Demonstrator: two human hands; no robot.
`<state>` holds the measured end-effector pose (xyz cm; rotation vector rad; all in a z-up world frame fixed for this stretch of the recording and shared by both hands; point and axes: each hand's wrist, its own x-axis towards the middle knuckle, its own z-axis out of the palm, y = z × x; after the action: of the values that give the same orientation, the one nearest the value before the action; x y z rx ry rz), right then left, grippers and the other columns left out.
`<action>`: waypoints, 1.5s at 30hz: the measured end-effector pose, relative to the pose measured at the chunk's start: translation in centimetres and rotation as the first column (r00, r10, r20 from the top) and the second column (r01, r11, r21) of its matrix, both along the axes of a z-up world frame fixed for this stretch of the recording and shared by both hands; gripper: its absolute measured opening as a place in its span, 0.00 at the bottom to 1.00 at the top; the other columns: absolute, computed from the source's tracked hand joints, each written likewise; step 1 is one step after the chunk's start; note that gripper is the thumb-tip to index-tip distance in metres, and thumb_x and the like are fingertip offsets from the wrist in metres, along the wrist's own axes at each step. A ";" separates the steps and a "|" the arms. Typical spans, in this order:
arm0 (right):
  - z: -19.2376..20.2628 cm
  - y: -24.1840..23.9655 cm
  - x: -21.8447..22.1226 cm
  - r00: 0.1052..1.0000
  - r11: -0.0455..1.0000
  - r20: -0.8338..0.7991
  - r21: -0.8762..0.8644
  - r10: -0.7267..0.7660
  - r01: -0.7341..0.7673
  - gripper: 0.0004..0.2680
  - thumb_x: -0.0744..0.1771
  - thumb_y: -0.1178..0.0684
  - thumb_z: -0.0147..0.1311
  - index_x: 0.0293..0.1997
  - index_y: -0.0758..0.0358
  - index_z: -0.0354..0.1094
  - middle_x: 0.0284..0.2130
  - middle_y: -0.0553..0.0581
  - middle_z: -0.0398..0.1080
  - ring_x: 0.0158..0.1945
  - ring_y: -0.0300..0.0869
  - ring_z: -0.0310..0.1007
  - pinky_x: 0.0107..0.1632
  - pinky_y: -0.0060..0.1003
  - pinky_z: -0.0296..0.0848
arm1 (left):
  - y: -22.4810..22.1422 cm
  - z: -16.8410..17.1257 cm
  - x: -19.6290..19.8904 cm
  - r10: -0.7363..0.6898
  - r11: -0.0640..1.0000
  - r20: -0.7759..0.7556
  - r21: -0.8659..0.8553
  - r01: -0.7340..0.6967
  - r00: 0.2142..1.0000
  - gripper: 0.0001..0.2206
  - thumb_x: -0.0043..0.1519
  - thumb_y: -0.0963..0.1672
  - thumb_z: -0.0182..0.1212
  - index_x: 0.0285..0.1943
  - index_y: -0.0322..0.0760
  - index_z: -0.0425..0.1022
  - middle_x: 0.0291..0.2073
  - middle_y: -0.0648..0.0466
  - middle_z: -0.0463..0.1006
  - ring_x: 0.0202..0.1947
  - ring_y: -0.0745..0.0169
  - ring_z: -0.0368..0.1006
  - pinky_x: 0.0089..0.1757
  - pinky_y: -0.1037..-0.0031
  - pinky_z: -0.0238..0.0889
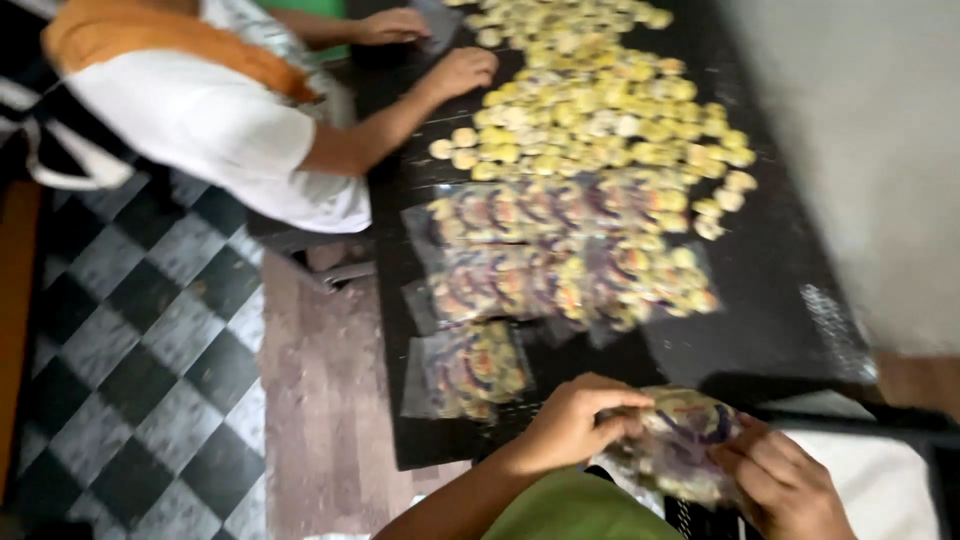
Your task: Packing small baked snacks into plastic bags and organizing them on a table and in a basket.
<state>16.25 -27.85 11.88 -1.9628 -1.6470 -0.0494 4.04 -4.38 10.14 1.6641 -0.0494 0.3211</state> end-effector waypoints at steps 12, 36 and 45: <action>-10.0 8.8 0.2 0.992 0.963 0.107 -0.254 -0.065 0.091 0.15 0.59 0.66 0.45 0.45 0.52 0.64 0.37 0.51 0.66 0.44 0.49 0.67 0.45 0.44 0.69 | 7.4 -13.0 2.6 0.001 0.863 0.032 0.505 -0.017 0.999 0.14 0.56 0.35 0.59 0.48 0.45 0.75 0.46 0.54 0.76 0.44 0.54 0.71 0.46 0.62 0.66; -15.2 17.9 -7.6 0.946 0.936 0.181 -0.181 -0.270 0.302 0.04 0.61 0.59 0.50 0.36 0.60 0.66 0.27 0.57 0.65 0.30 0.47 0.70 0.27 0.36 0.72 | 12.8 -12.4 2.3 -0.192 0.670 -0.014 0.729 0.141 0.981 0.06 0.51 0.41 0.58 0.34 0.41 0.77 0.48 0.48 0.70 0.47 0.51 0.64 0.47 0.59 0.58; -11.5 13.3 -6.1 0.653 0.887 -0.651 -0.457 -0.387 0.071 0.20 0.57 0.49 0.60 0.53 0.54 0.62 0.51 0.54 0.64 0.55 0.45 0.64 0.55 0.40 0.61 | 11.8 -15.3 2.3 -0.035 0.674 -0.124 0.730 0.115 0.992 0.15 0.49 0.34 0.60 0.40 0.46 0.78 0.48 0.53 0.73 0.48 0.51 0.66 0.49 0.58 0.55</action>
<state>10.17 -14.52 0.34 -2.0607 -0.8868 0.9349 6.36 7.41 -5.19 2.4869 -0.1957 0.1509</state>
